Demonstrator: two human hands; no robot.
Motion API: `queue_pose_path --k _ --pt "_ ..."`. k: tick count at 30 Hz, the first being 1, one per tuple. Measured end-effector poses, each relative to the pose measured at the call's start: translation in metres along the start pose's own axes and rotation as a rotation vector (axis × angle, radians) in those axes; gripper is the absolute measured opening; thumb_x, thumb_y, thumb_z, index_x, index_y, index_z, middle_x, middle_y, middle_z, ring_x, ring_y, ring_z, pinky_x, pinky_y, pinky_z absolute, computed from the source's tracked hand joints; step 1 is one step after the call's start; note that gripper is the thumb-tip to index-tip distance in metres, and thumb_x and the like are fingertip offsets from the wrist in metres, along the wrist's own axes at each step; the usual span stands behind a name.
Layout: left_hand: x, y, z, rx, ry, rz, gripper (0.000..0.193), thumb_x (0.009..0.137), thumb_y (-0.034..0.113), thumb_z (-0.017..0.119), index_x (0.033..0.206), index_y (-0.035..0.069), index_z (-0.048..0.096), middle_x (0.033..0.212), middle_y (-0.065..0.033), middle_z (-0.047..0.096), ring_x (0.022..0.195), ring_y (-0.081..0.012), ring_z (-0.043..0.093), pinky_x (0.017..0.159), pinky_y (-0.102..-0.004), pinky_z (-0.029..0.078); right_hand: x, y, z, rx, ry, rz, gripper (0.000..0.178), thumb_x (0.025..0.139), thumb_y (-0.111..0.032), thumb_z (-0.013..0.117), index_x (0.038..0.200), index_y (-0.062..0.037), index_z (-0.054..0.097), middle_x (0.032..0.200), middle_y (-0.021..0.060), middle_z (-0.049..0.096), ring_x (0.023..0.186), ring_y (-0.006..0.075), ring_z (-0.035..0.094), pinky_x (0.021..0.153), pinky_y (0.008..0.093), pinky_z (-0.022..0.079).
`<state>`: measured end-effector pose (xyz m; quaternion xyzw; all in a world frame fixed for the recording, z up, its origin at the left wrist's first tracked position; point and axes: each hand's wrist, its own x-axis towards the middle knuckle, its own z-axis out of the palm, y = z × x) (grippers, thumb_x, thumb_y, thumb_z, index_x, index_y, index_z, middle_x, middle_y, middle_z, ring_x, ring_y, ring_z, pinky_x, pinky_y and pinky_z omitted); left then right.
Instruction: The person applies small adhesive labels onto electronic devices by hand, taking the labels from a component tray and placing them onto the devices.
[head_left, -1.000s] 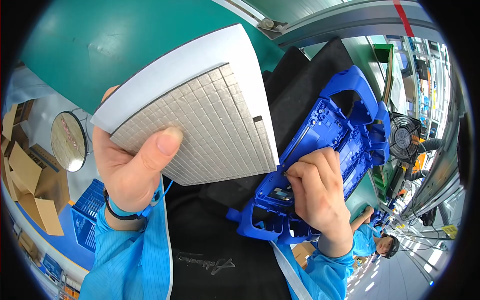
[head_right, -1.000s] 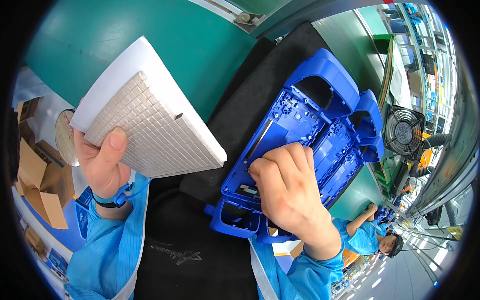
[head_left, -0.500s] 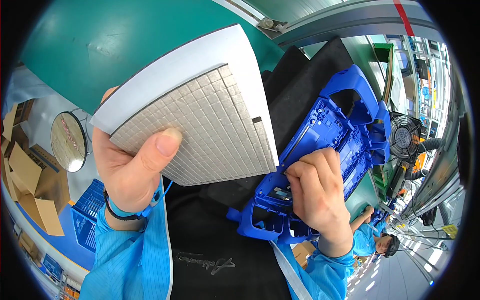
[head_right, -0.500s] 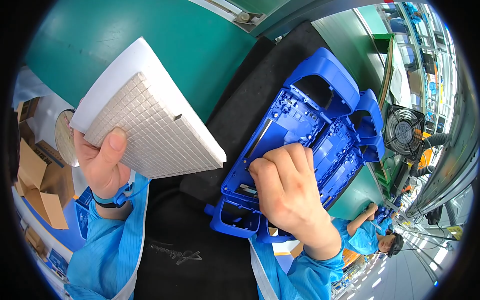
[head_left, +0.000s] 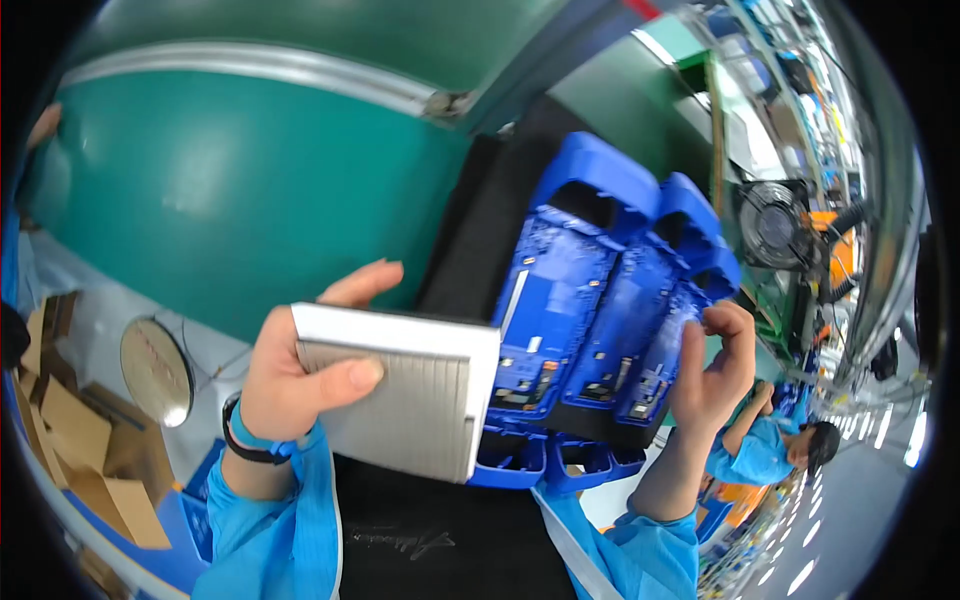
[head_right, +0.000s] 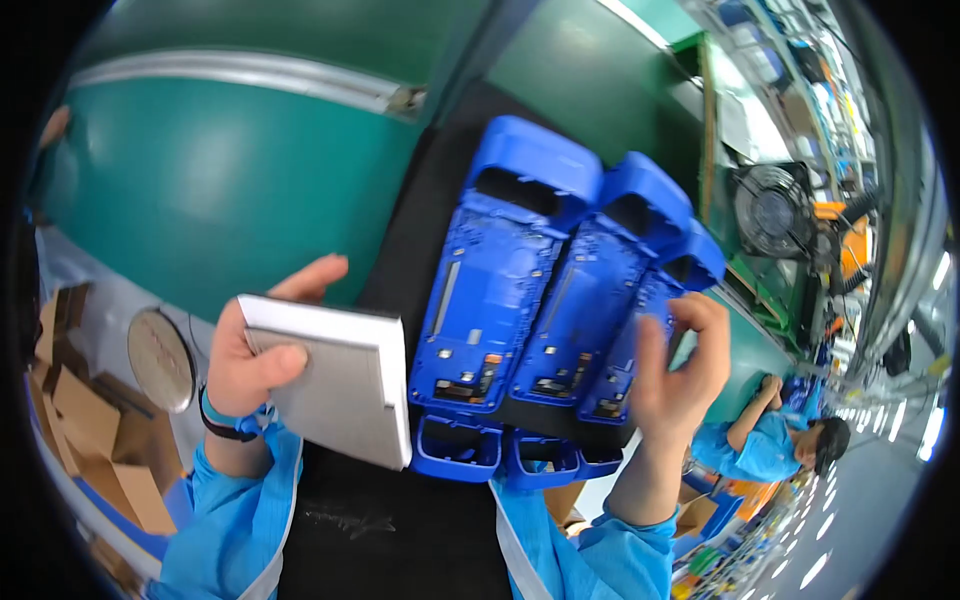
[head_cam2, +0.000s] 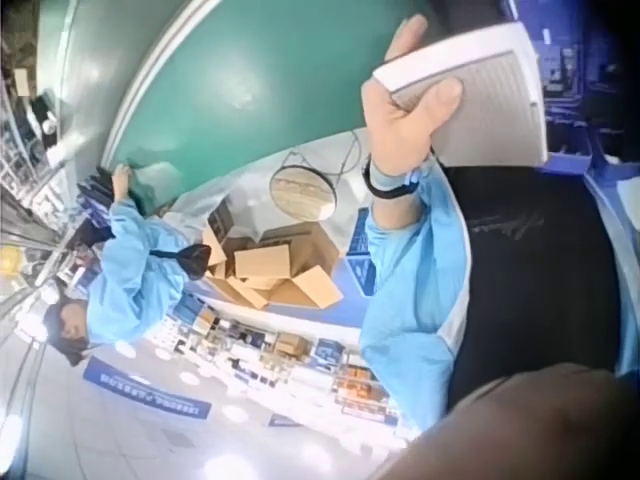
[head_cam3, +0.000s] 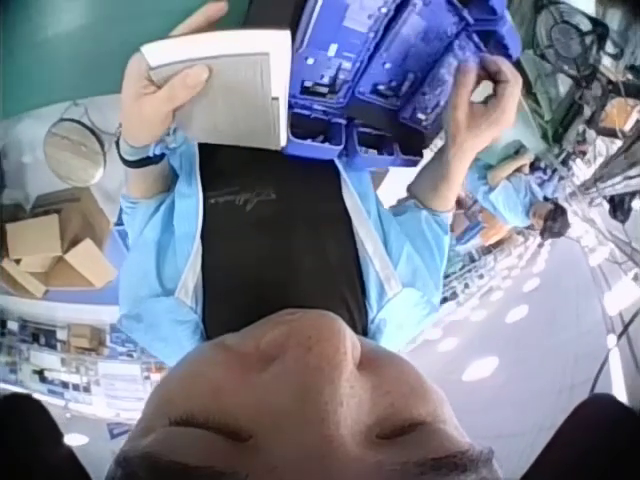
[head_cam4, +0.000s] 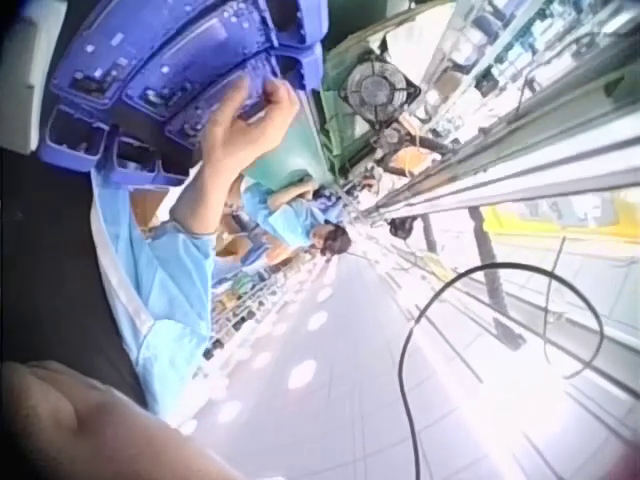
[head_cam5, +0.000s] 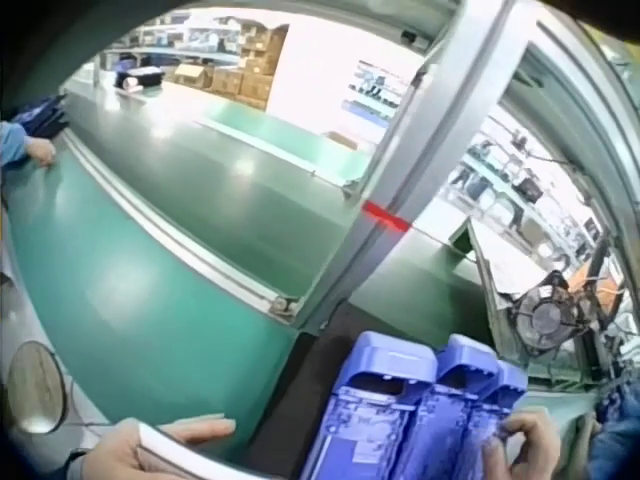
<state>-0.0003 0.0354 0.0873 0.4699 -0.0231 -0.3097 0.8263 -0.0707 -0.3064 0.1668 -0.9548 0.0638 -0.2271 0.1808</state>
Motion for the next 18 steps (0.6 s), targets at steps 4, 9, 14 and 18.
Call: queue_pose_path --k 4,9,14,18 --pt "0.011 0.000 0.012 0.075 -0.150 -0.012 0.071 0.075 0.011 0.073 0.136 -0.009 0.042 0.140 -0.0205 0.046 0.132 -0.0271 0.042 0.110 -0.0384 0.028 -0.052 0.100 -0.032 -0.209 -0.028 0.466 0.030 0.091 -0.017 0.063 0.111 0.0049 0.059 0.095 0.0092 0.062 0.081 0.0159 0.055 0.071 0.0272 0.045" --pt "0.007 0.020 0.043 -0.003 -0.143 -0.018 0.078 0.075 0.009 0.073 0.139 -0.014 0.035 0.136 -0.0247 0.048 0.129 -0.0283 0.045 0.108 -0.0377 0.032 -0.079 0.078 -0.012 0.582 0.041 0.702 0.035 0.094 -0.016 0.059 0.117 0.0093 0.051 0.102 0.0120 0.064 0.091 0.0158 0.060 0.083 0.0277 0.048" --pt "0.002 0.021 0.064 0.015 -0.180 0.187 0.045 0.069 0.012 0.080 0.102 -0.012 0.060 0.142 -0.0315 0.039 0.121 -0.0284 0.050 0.103 -0.0369 0.035 -0.078 0.090 -0.022 1.032 0.082 0.658 0.038 0.093 -0.012 0.058 0.123 0.0041 0.044 0.108 0.0114 0.063 0.097 0.0144 0.061 0.088 0.0285 0.047" --pt "-0.003 0.038 0.071 0.106 -0.394 0.006 0.031 0.067 0.009 0.081 0.076 -0.011 0.059 0.149 -0.0261 0.031 0.066 -0.0111 0.045 0.054 -0.0271 0.030 -0.085 0.108 -0.061 1.079 0.223 0.628 0.042 0.090 -0.012 0.061 0.124 0.0045 0.043 0.106 0.0147 0.065 0.091 0.0173 0.065 0.083 0.0294 0.053"
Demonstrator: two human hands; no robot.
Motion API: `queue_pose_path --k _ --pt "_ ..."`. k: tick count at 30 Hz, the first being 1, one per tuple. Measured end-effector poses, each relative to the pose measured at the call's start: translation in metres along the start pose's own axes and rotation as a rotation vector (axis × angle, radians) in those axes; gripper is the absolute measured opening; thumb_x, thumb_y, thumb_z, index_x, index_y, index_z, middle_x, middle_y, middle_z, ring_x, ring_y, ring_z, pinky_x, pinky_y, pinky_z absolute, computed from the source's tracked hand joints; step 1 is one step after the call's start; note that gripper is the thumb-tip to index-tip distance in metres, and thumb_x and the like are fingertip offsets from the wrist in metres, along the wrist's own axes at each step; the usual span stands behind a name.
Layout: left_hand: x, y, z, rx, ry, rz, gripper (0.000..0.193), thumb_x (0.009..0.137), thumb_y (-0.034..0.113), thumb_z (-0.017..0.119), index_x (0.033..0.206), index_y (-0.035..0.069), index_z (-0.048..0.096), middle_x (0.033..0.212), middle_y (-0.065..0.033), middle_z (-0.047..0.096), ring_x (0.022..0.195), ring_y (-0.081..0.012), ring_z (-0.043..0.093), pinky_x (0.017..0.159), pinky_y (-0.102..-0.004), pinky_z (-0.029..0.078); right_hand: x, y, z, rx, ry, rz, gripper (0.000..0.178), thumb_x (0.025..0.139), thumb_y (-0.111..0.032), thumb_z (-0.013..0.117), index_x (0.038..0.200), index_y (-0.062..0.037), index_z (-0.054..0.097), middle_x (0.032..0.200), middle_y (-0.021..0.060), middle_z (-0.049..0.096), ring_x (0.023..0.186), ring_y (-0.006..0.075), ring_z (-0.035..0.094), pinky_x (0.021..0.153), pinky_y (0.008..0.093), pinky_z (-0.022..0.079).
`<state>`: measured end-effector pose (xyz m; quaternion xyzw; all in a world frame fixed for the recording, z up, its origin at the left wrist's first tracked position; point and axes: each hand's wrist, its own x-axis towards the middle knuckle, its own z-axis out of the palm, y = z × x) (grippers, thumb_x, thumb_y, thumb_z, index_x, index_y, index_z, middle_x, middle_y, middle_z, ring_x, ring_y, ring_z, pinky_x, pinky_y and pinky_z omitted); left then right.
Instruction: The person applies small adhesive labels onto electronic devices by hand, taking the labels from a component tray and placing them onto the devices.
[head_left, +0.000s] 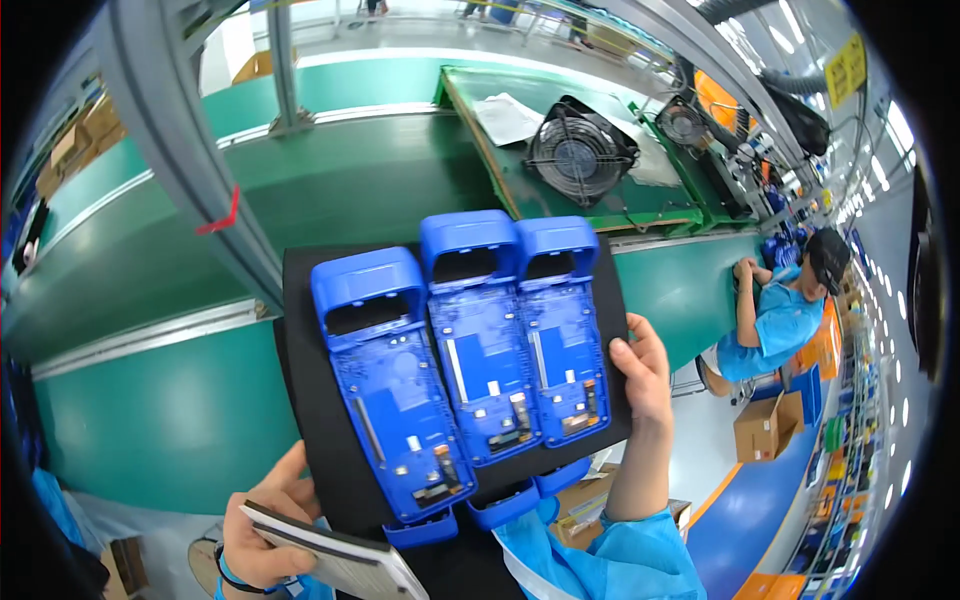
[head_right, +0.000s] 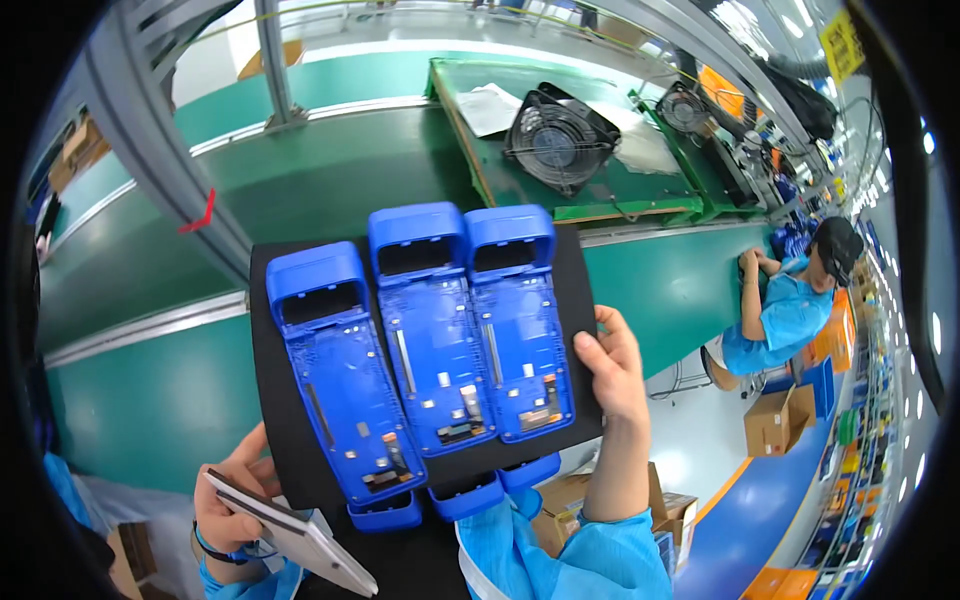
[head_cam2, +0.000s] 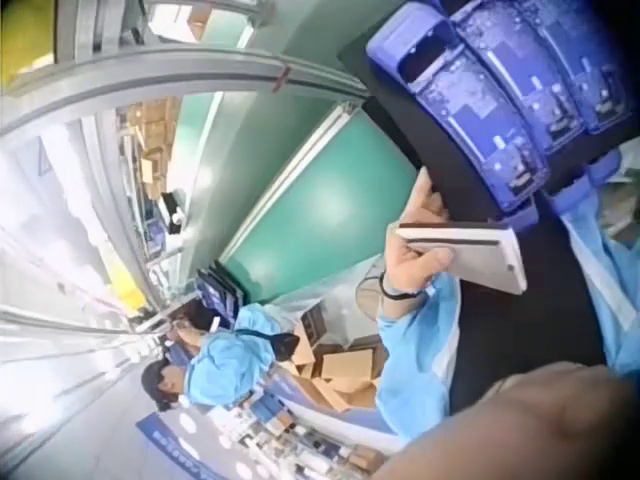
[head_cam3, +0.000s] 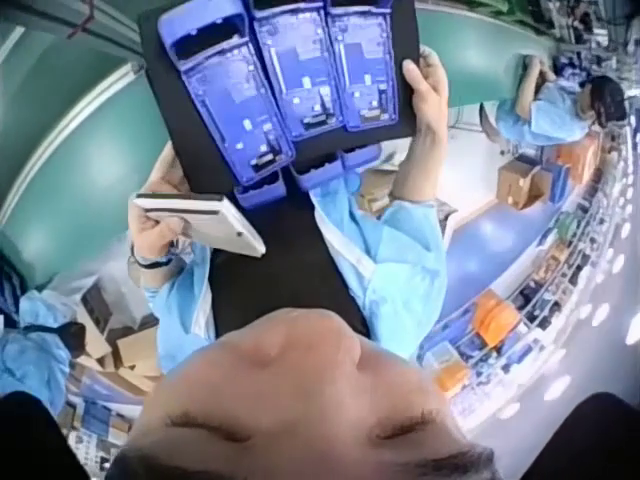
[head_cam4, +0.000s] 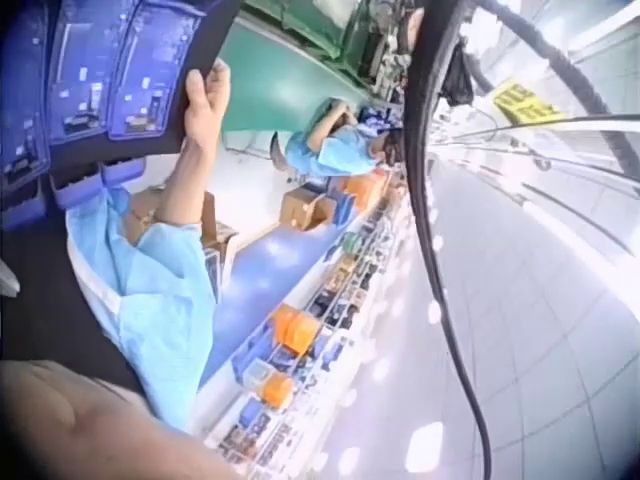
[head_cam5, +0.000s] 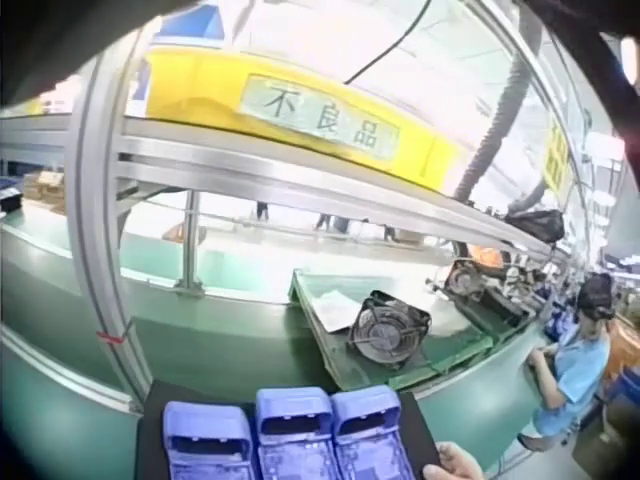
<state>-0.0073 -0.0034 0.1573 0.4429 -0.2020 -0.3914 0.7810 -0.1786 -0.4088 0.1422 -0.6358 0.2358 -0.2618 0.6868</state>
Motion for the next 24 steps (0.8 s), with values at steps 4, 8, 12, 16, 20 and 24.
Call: queue_pose_path --k 4,8,12,16,20,24 --pt "0.051 0.014 0.037 -0.062 -0.217 -0.119 0.038 0.063 0.004 0.082 0.092 -0.013 0.063 0.144 -0.0285 0.037 0.115 -0.0364 0.057 0.080 -0.0368 0.050 -0.014 -0.032 -0.052 0.015 0.154 -0.057 0.036 0.089 -0.010 0.061 0.120 0.0028 0.047 0.101 0.0144 0.067 0.085 0.0172 0.067 0.077 0.0278 0.054" --pt "0.148 0.005 0.085 0.244 -0.577 -0.374 0.039 0.085 0.014 0.072 0.120 -0.001 0.061 0.108 -0.0046 0.065 0.102 -0.0110 0.057 0.098 -0.0288 0.041 -0.030 -0.027 -0.150 -0.050 0.249 -0.060 0.032 0.092 -0.010 0.057 0.119 0.0023 0.048 0.104 0.0138 0.066 0.086 0.0173 0.068 0.077 0.0290 0.056" --pt "0.213 -0.051 0.122 0.073 -0.693 -0.543 0.035 0.088 0.018 0.069 0.117 -0.001 0.063 0.110 -0.0080 0.067 0.100 -0.0144 0.062 0.090 -0.0314 0.049 -0.019 0.003 -0.212 -0.099 0.320 0.026 0.027 0.088 -0.005 0.056 0.114 0.0010 0.050 0.099 0.0106 0.067 0.081 0.0148 0.066 0.076 0.0274 0.055" --pt "0.245 -0.125 0.150 0.038 -0.752 -0.648 0.033 0.089 0.015 0.066 0.118 -0.001 0.063 0.114 -0.0103 0.066 0.103 -0.0189 0.063 0.091 -0.0346 0.049 -0.013 0.080 -0.340 -0.413 0.420 0.025 0.036 0.087 -0.007 0.062 0.120 -0.0014 0.053 0.104 0.0072 0.064 0.087 0.0135 0.063 0.081 0.0254 0.049" --pt "0.253 -0.164 0.161 -0.021 -0.703 -0.715 0.031 0.090 0.012 0.064 0.119 0.000 0.062 0.115 -0.0108 0.065 0.104 -0.0208 0.062 0.093 -0.0367 0.048 0.012 0.096 -0.346 -0.508 0.324 0.196 0.037 0.086 -0.010 0.066 0.119 0.0020 0.056 0.099 0.0074 0.066 0.087 0.0136 0.062 0.079 0.0267 0.049" --pt "0.249 -0.181 0.178 -0.049 -0.697 -0.745 0.032 0.092 0.013 0.062 0.121 0.000 0.060 0.120 -0.0102 0.063 0.109 -0.0199 0.061 0.095 -0.0358 0.047 0.003 0.122 -0.343 -1.275 0.832 -0.431 0.027 0.089 -0.017 0.063 0.108 0.0022 0.060 0.086 0.0073 0.063 0.083 0.0147 0.058 0.076 0.0284 0.047"
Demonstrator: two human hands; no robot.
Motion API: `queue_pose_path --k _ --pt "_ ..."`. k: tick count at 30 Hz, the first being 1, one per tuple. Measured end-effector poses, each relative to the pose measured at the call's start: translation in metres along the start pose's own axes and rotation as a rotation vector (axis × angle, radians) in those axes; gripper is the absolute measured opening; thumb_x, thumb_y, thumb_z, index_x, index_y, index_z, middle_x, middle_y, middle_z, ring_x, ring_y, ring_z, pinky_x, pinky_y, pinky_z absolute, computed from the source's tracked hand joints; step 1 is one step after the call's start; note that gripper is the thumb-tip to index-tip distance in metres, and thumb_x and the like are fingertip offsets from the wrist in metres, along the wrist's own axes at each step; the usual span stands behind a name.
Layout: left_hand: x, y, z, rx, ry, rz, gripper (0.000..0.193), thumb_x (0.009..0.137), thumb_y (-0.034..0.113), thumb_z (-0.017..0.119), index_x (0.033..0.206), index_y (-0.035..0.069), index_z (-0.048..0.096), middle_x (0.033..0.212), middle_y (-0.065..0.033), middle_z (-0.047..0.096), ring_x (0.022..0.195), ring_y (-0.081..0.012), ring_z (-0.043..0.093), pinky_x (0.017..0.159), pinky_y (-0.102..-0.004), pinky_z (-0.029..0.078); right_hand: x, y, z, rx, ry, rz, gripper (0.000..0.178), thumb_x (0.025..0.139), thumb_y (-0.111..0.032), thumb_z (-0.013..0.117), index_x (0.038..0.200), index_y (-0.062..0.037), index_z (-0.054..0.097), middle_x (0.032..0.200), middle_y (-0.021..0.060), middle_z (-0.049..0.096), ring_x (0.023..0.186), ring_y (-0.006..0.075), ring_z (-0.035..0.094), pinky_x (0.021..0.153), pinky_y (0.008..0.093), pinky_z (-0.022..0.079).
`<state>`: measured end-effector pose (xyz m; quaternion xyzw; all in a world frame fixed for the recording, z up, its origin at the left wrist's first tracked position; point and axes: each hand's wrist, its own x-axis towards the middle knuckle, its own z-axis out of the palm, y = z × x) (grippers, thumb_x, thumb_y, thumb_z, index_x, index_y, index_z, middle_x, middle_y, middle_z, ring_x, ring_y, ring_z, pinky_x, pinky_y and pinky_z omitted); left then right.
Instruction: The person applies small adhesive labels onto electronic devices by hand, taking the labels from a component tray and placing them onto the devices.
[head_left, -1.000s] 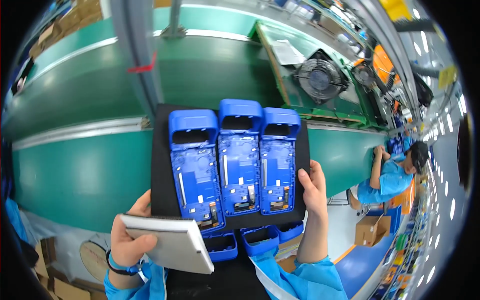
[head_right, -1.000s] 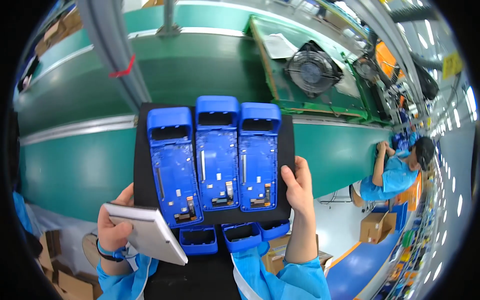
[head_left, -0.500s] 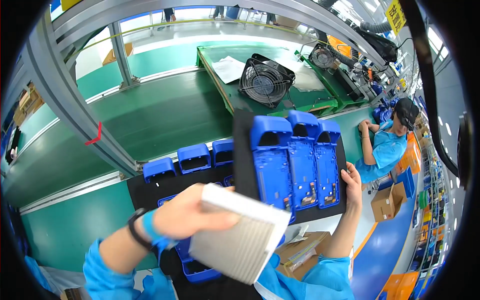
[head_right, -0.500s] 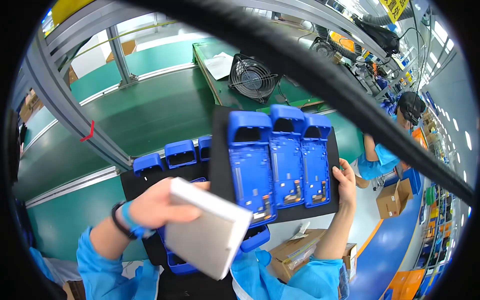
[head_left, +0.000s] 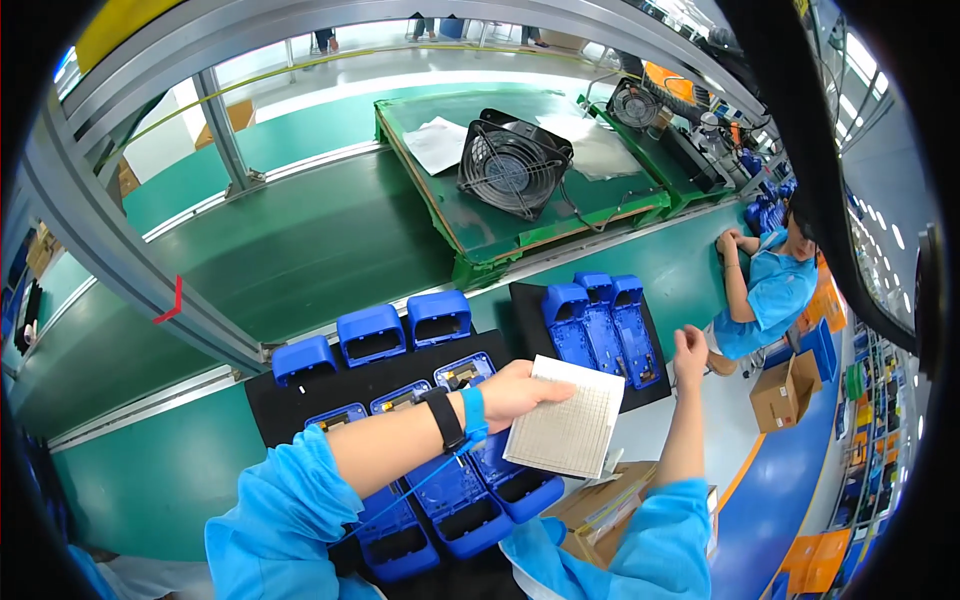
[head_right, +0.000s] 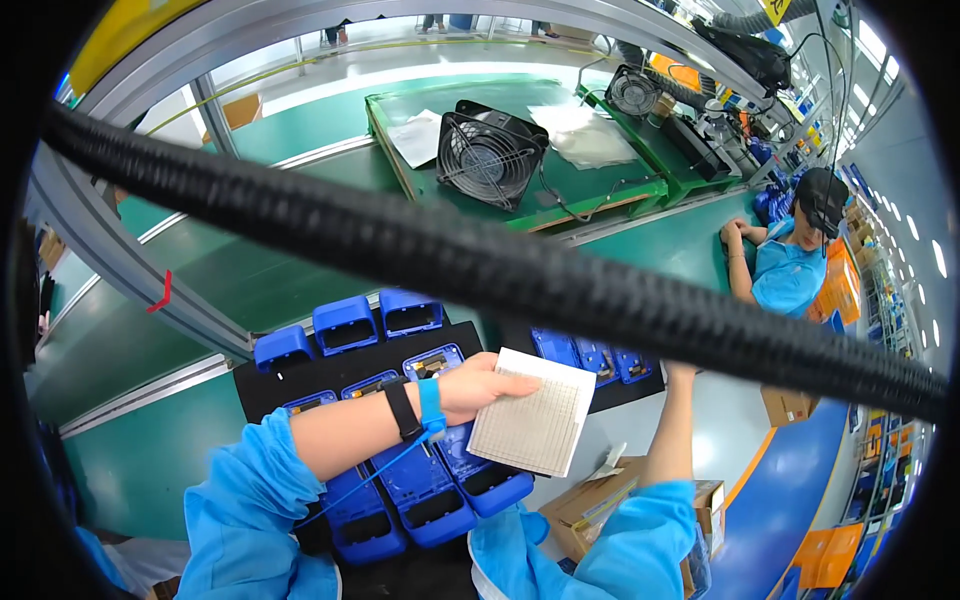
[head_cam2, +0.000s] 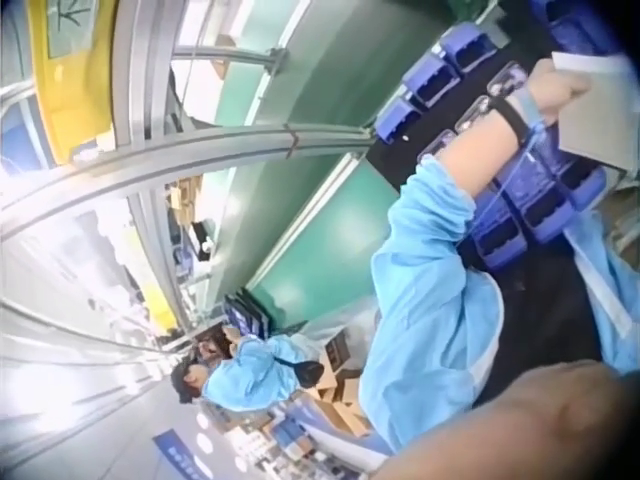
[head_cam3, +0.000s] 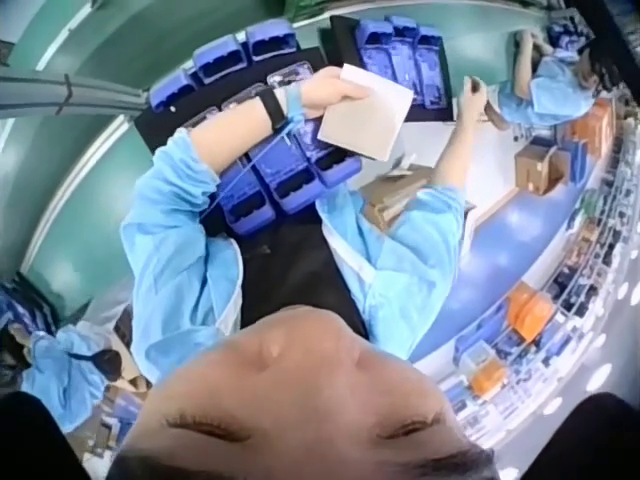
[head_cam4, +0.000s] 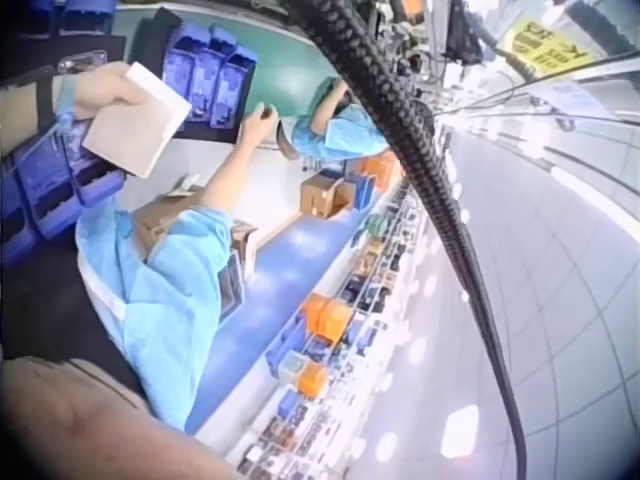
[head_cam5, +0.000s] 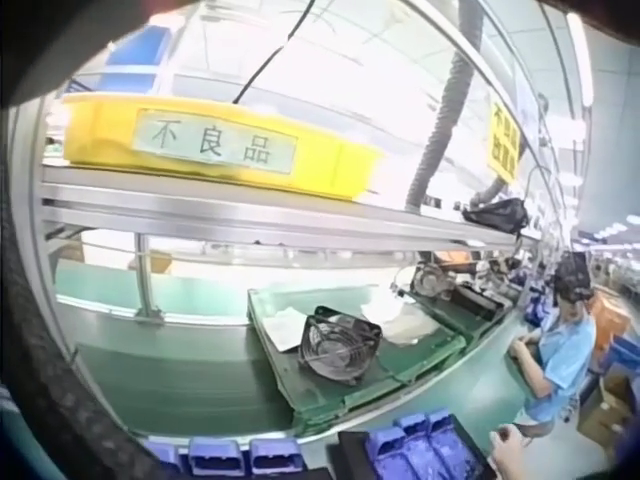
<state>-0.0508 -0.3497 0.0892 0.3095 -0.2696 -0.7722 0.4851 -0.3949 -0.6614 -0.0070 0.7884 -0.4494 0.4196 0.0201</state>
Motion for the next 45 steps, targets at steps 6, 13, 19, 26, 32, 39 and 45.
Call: queue_pose_path --k 6,13,19,26,32,39,45 --pt "0.006 -0.006 0.008 -0.045 -0.016 0.006 0.031 0.091 0.012 0.062 0.120 0.000 0.062 0.117 -0.0099 0.064 0.107 -0.0188 0.061 0.095 -0.0347 0.047 -0.150 -0.157 -0.059 0.868 0.077 1.046 0.024 0.094 -0.026 0.057 0.080 -0.0062 0.056 0.067 0.0015 0.055 0.054 0.0102 0.049 0.048 0.0247 0.040" --pt "0.007 -0.012 0.018 0.012 -0.107 0.014 0.035 0.091 0.015 0.064 0.122 0.001 0.059 0.119 -0.0093 0.063 0.109 -0.0182 0.060 0.095 -0.0336 0.047 -0.173 -0.275 -0.056 1.630 -0.240 1.082 0.057 0.096 -0.043 0.048 0.140 -0.0072 0.041 0.138 0.0098 0.048 0.123 0.0236 0.050 0.099 0.0365 0.047" --pt "-0.064 0.042 0.015 -0.096 0.118 0.422 0.034 0.093 0.015 0.063 0.123 0.001 0.058 0.118 -0.0078 0.063 0.105 -0.0167 0.060 0.093 -0.0341 0.048 -0.156 -0.132 -0.038 1.217 -0.137 1.458 0.019 0.084 -0.017 0.058 0.066 -0.0130 0.052 0.056 -0.0021 0.049 0.044 0.0089 0.040 0.040 0.0222 0.033" --pt "-0.196 0.056 -0.013 -0.203 0.492 0.610 0.037 0.097 0.016 0.056 0.131 0.003 0.050 0.126 -0.0078 0.058 0.113 -0.0201 0.058 0.096 -0.0368 0.048 -0.055 0.034 -0.033 1.205 0.230 1.340 0.017 0.090 -0.020 0.054 0.077 -0.0080 0.056 0.065 0.0027 0.058 0.061 0.0168 0.055 0.055 0.0296 0.046" --pt "-0.231 0.017 -0.004 -0.270 0.689 0.661 0.036 0.098 0.013 0.053 0.131 0.002 0.048 0.127 -0.0102 0.058 0.116 -0.0229 0.057 0.097 -0.0392 0.048 0.008 -0.007 -0.015 0.579 0.291 0.925 0.015 0.088 -0.017 0.062 0.094 -0.0032 0.061 0.084 0.0032 0.062 0.072 0.0114 0.056 0.061 0.0237 0.046" --pt "-0.225 -0.027 0.003 -0.157 0.682 0.797 0.047 0.087 -0.002 0.064 0.131 0.000 0.047 0.125 -0.0128 0.058 0.117 -0.0233 0.056 0.099 -0.0388 0.045 -0.007 -0.404 -0.036 1.102 -0.811 -0.093 0.018 0.088 -0.011 0.064 0.102 0.0005 0.062 0.105 0.0085 0.064 0.089 0.0130 0.059 0.082 0.0267 0.047" --pt "-0.233 -0.040 0.011 -0.226 0.659 0.938 0.056 0.083 -0.003 0.068 0.134 -0.001 0.045 0.126 -0.0145 0.057 0.117 -0.0245 0.055 0.099 -0.0390 0.044 -0.035 -0.474 -0.037 1.214 -1.411 -0.032 0.021 0.095 -0.014 0.056 0.107 0.0035 0.059 0.097 0.0075 0.065 0.088 0.0093 0.059 0.076 0.0238 0.048"
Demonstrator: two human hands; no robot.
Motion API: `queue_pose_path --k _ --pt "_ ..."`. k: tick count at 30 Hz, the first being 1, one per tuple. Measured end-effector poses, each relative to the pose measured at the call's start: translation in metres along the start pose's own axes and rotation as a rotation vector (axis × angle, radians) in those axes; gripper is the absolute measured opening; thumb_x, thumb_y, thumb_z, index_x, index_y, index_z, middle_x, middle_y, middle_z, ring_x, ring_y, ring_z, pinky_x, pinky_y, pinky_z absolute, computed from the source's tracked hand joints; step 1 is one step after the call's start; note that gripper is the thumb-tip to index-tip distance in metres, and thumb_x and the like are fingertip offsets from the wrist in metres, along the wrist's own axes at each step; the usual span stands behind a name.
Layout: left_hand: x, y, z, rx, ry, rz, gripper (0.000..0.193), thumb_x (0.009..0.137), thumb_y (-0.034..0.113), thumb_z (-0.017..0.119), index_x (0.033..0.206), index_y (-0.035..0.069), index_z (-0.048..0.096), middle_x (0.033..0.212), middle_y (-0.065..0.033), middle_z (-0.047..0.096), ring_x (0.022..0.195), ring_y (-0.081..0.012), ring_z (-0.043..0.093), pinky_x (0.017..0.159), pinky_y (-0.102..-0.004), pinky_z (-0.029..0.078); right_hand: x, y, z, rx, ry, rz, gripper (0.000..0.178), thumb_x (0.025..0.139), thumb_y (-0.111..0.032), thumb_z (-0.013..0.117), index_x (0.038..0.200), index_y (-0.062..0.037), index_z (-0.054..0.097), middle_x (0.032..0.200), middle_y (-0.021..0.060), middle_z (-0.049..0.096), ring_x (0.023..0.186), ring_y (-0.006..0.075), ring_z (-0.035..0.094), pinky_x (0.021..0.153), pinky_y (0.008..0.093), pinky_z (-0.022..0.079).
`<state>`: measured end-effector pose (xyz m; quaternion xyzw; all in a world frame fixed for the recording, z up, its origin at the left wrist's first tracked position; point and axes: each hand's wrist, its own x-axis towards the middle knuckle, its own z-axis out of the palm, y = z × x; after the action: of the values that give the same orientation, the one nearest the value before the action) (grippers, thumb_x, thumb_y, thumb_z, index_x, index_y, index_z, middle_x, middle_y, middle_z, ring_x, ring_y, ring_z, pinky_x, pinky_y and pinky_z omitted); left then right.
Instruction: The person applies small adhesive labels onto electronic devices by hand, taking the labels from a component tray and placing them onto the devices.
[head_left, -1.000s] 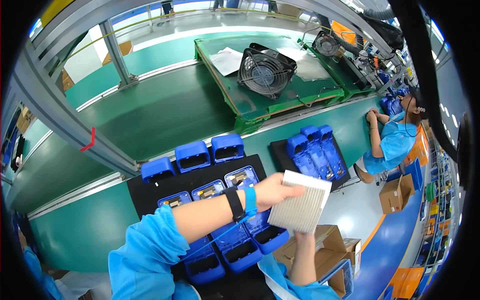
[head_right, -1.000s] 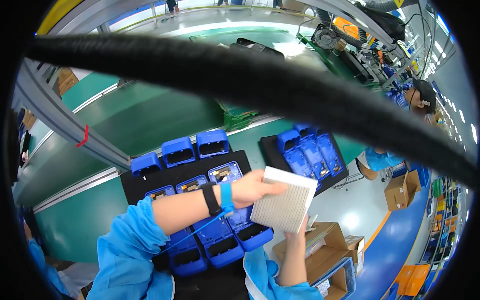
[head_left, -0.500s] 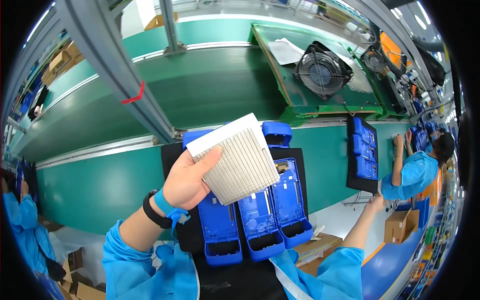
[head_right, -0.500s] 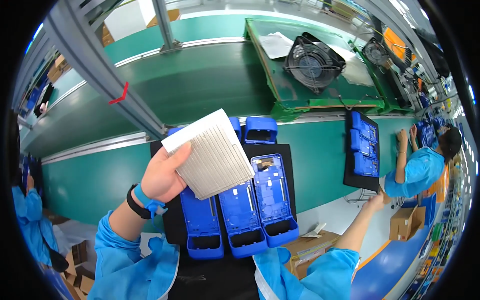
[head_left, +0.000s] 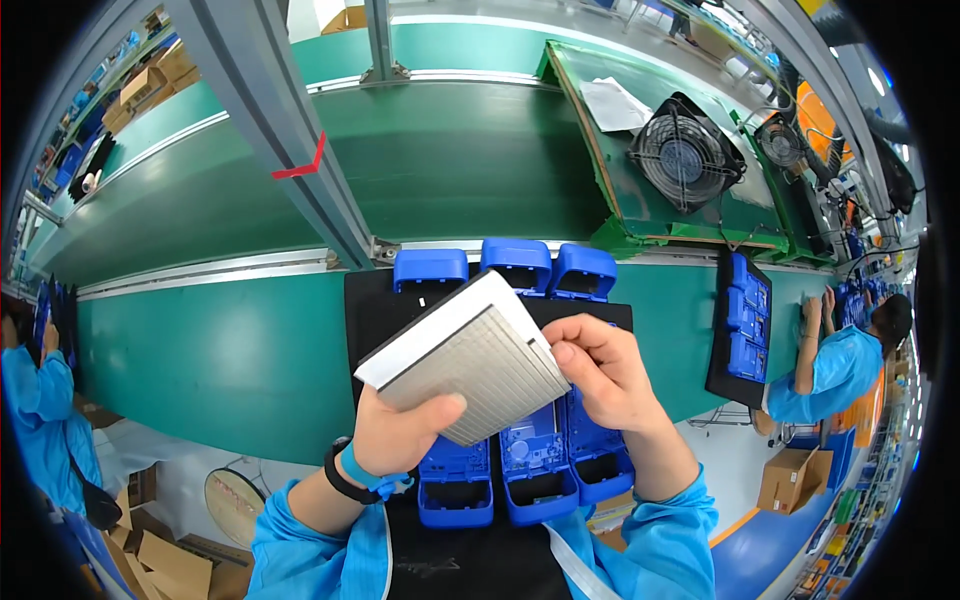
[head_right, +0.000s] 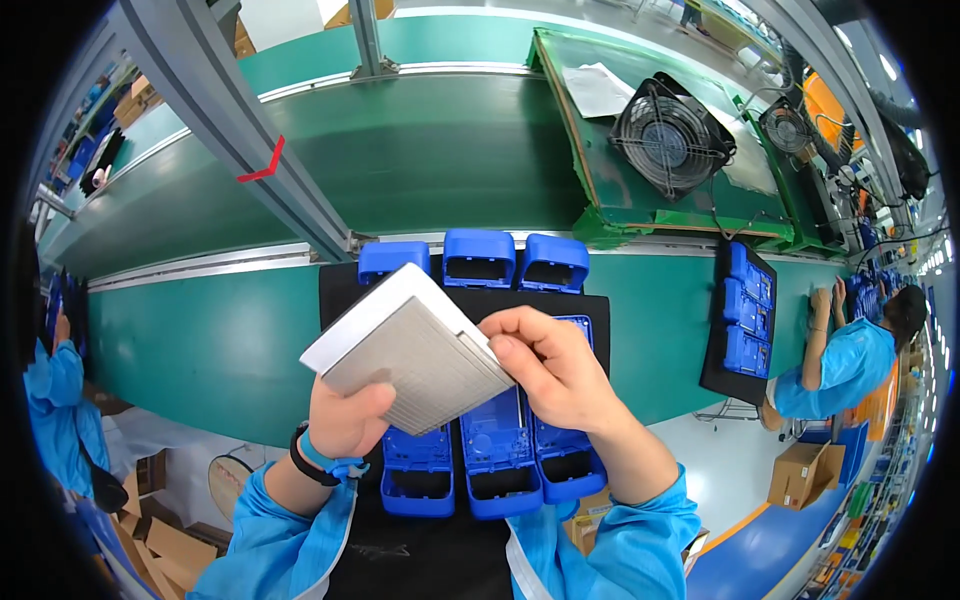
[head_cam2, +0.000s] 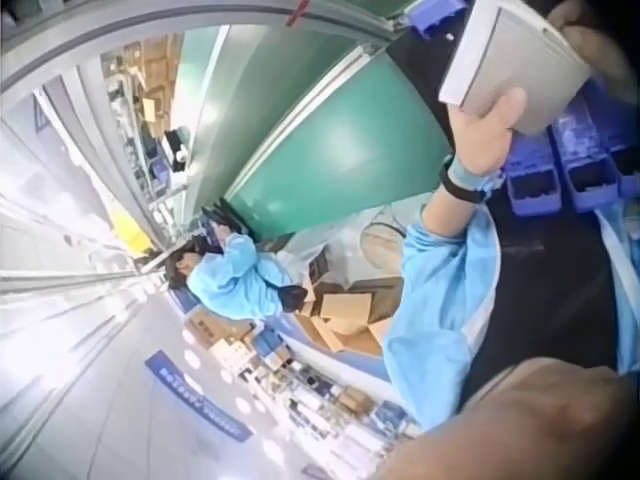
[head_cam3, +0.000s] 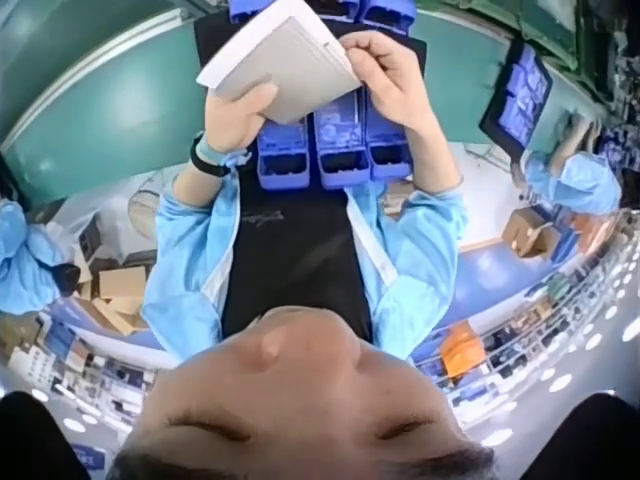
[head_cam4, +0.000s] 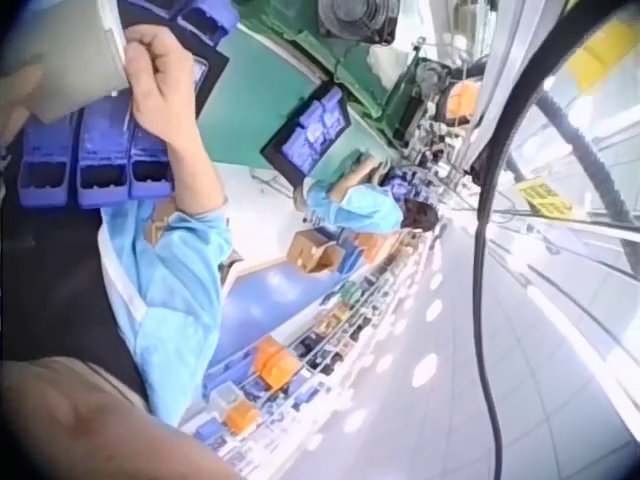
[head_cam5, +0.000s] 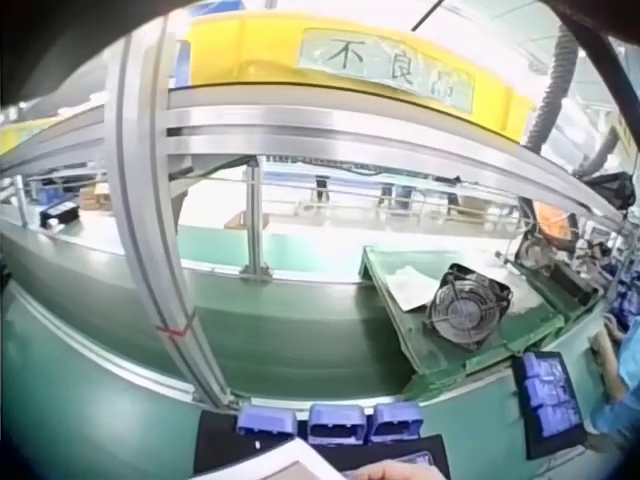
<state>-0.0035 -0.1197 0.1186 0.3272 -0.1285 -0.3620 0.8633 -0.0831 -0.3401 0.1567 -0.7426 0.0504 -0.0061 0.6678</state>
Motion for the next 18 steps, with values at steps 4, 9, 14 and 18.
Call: queue_pose_path --k 4,9,14,18 --pt "-0.015 -0.004 -0.003 0.335 0.049 0.137 0.052 0.085 0.002 0.067 0.132 -0.003 0.046 0.123 -0.0152 0.059 0.113 -0.0242 0.058 0.095 -0.0371 0.047 0.015 -0.004 0.015 0.027 0.097 -0.058 0.017 0.096 -0.011 0.054 0.104 0.0031 0.059 0.093 0.0058 0.065 0.083 0.0081 0.058 0.074 0.0218 0.047" --pt "-0.016 0.002 -0.009 0.400 0.141 0.183 0.044 0.086 0.003 0.068 0.127 -0.003 0.052 0.117 -0.0141 0.063 0.107 -0.0219 0.061 0.091 -0.0340 0.049 0.024 0.000 0.015 -0.099 0.279 -0.367 0.016 0.092 -0.007 0.059 0.103 0.0042 0.058 0.089 0.0082 0.064 0.078 0.0126 0.057 0.072 0.0253 0.048" --pt "-0.020 0.000 -0.003 0.507 0.086 0.168 0.041 0.087 0.004 0.067 0.125 -0.003 0.054 0.114 -0.0148 0.064 0.105 -0.0202 0.062 0.089 -0.0314 0.050 0.019 -0.019 0.015 -0.452 0.160 -0.576 0.013 0.074 0.003 0.069 0.086 0.0013 0.062 0.082 0.0124 0.060 0.069 0.0191 0.055 0.058 0.0286 0.043" --pt "-0.023 -0.008 -0.006 0.616 0.084 0.211 0.039 0.085 0.003 0.068 0.121 -0.005 0.056 0.104 -0.0155 0.069 0.094 -0.0182 0.067 0.081 -0.0291 0.053 0.020 -0.017 0.019 -0.505 0.121 -0.654 0.014 0.074 0.004 0.069 0.086 0.0004 0.062 0.081 0.0119 0.060 0.068 0.0193 0.056 0.057 0.0276 0.043"
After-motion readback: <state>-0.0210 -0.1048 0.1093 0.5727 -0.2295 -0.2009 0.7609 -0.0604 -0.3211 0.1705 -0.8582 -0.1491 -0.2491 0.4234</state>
